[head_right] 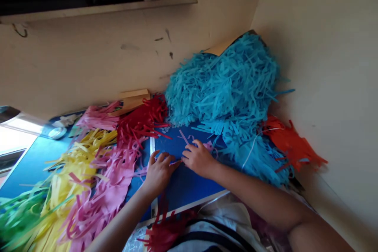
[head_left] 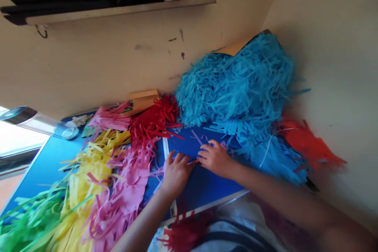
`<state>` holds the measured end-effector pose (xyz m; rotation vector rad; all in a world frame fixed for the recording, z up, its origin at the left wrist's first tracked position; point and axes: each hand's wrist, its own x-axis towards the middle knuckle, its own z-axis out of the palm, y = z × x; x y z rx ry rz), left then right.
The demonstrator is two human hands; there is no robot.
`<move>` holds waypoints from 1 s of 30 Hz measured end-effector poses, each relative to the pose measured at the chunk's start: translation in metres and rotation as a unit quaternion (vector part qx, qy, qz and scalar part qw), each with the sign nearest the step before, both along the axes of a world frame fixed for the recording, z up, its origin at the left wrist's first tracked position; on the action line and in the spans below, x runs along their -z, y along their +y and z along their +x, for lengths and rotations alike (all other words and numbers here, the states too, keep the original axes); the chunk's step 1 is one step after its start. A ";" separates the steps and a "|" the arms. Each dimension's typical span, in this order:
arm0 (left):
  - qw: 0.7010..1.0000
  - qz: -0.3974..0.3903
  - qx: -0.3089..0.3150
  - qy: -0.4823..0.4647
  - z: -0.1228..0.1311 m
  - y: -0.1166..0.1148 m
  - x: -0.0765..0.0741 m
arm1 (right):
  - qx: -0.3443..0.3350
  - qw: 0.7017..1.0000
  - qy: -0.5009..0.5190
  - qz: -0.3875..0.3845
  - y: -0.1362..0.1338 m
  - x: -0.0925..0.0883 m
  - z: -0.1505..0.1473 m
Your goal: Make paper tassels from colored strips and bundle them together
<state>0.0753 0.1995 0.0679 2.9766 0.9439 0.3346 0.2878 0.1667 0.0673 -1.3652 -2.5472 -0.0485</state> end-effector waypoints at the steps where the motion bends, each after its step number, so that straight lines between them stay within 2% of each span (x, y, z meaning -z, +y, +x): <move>1: 1.000 -0.002 -0.004 -0.008 0.002 -0.001 0.001 | -0.030 0.999 -0.019 0.021 0.002 0.004 -0.002; 5: 0.999 0.002 -0.038 -0.037 0.010 -0.009 0.008 | -0.080 0.995 -0.048 0.044 0.012 0.019 -0.003; 11: 0.996 0.032 -0.054 -0.067 0.011 -0.012 0.022 | -0.083 0.993 -0.061 0.057 0.016 0.022 -0.006; 15: 0.995 0.040 -0.054 -0.074 0.010 -0.011 0.023 | -0.076 0.995 -0.057 0.042 0.018 0.018 -0.006; 19: 0.994 0.037 -0.053 -0.084 0.010 -0.011 0.023 | -0.114 0.992 -0.057 0.012 0.017 0.011 0.000; 23: 0.993 0.035 -0.048 -0.104 0.009 -0.010 0.024 | -0.120 0.991 -0.056 -0.019 0.021 0.009 0.004; 27: 0.989 0.053 -0.047 -0.131 0.009 -0.010 0.025 | -0.094 0.994 -0.031 -0.047 0.021 0.007 -0.002; 30: 0.984 0.077 -0.041 -0.155 0.002 -0.014 0.015 | -0.052 0.997 -0.001 -0.060 0.010 -0.005 -0.010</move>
